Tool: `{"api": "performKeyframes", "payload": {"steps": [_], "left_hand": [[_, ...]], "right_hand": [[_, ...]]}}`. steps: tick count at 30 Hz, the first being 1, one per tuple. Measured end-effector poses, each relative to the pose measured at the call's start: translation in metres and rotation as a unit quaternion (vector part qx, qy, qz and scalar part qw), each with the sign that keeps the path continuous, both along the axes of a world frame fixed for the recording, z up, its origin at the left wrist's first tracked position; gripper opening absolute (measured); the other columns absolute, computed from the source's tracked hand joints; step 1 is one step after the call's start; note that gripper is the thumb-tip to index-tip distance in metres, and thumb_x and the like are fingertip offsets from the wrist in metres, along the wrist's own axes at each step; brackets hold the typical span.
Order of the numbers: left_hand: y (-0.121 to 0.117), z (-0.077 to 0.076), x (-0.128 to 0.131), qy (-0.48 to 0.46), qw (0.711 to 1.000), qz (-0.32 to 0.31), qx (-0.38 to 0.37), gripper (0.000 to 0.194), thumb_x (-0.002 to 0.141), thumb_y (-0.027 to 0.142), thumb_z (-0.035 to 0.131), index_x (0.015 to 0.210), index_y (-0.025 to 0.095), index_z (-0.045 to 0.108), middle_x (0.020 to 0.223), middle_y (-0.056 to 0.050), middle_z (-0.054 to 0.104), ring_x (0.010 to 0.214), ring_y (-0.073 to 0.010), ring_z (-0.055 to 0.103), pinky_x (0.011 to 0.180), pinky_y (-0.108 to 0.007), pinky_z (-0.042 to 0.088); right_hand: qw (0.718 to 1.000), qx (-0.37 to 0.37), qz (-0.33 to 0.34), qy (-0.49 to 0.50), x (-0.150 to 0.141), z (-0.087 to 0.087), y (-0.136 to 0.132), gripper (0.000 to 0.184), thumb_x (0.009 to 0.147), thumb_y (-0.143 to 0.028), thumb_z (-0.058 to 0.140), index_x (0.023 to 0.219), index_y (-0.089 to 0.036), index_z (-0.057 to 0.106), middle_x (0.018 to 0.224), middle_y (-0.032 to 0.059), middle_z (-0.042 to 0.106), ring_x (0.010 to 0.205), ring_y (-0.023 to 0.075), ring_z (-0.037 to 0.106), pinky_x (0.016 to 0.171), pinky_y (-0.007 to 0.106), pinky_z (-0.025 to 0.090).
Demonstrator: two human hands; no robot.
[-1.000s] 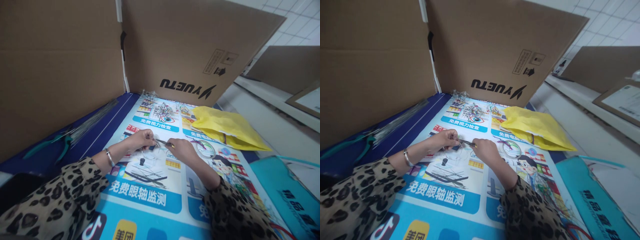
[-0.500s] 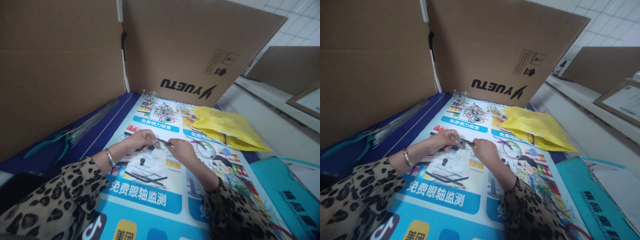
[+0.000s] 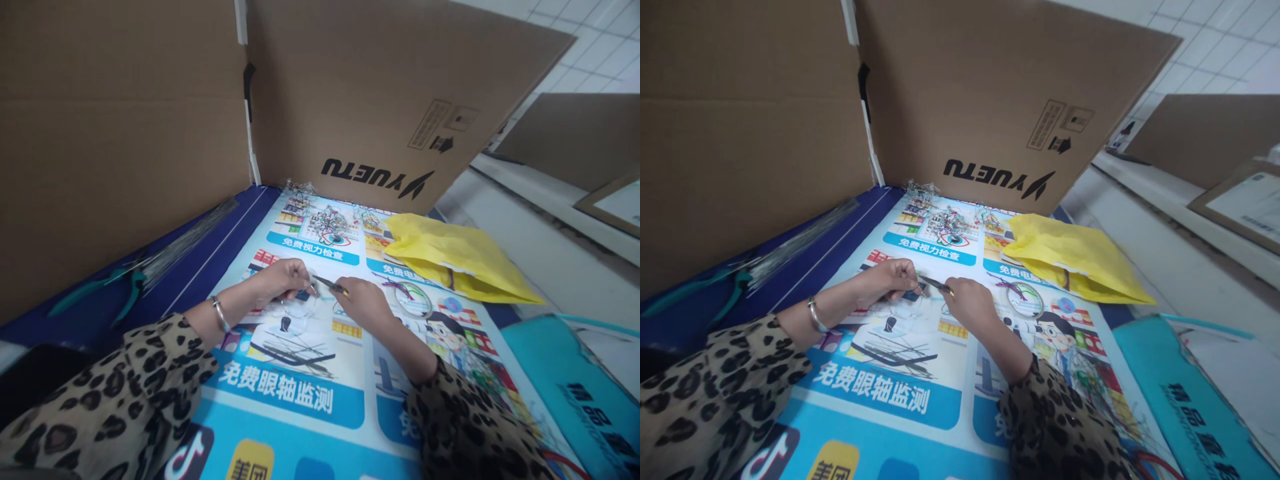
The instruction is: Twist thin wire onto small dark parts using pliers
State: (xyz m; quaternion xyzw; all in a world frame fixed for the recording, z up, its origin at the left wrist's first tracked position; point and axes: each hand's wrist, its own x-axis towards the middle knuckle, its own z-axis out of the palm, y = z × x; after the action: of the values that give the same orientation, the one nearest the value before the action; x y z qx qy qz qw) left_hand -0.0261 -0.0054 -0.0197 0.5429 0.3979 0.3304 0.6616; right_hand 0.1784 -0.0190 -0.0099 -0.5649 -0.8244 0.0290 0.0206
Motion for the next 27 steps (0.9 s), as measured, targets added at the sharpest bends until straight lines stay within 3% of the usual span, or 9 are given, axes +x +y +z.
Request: {"api": "performKeyframes", "payload": {"steps": [12, 18, 27], "left_hand": [[-0.0012, 0.0016, -0.0014, 0.013, 1.0, -0.021, 0.008, 0.021, 0.07, 0.026, 0.063, 0.074, 0.014, 0.047, 0.076, -0.007, 0.067, 0.035, -0.0008, 0.038, 0.035, -0.015, 0.022], [-0.0023, 0.0036, -0.0019, 0.027, 1.0, -0.009, 0.009, 0.022, 0.077, 0.036, 0.053, 0.08, 0.015, 0.048, 0.077, -0.005, 0.064, 0.043, -0.0049, 0.049, 0.039, -0.016, 0.03], [-0.0028, 0.0087, -0.0026, 0.044, 0.999, -0.023, -0.012, 0.014, 0.077, 0.03, 0.049, 0.08, 0.016, 0.048, 0.068, 0.0, 0.057, 0.046, -0.0069, 0.05, 0.04, -0.017, 0.035]], "right_hand": [[0.998, -0.038, -0.024, -0.038, -0.0033, 0.0095, -0.0022, 0.03, 0.088, -0.041, 0.034, 0.095, -0.025, 0.058, 0.094, 0.0021, 0.065, 0.085, 0.0153, 0.057, 0.063, 0.024, 0.033], [0.998, -0.025, -0.045, -0.033, -0.0022, 0.007, -0.0008, 0.034, 0.088, -0.045, 0.031, 0.091, -0.025, 0.058, 0.09, 0.0019, 0.066, 0.079, 0.0168, 0.059, 0.058, 0.024, 0.031], [0.997, -0.033, -0.063, -0.036, -0.0002, 0.0088, 0.0007, 0.034, 0.089, -0.043, 0.03, 0.092, -0.023, 0.058, 0.089, 0.0029, 0.065, 0.08, 0.0161, 0.059, 0.057, 0.024, 0.031]]}}
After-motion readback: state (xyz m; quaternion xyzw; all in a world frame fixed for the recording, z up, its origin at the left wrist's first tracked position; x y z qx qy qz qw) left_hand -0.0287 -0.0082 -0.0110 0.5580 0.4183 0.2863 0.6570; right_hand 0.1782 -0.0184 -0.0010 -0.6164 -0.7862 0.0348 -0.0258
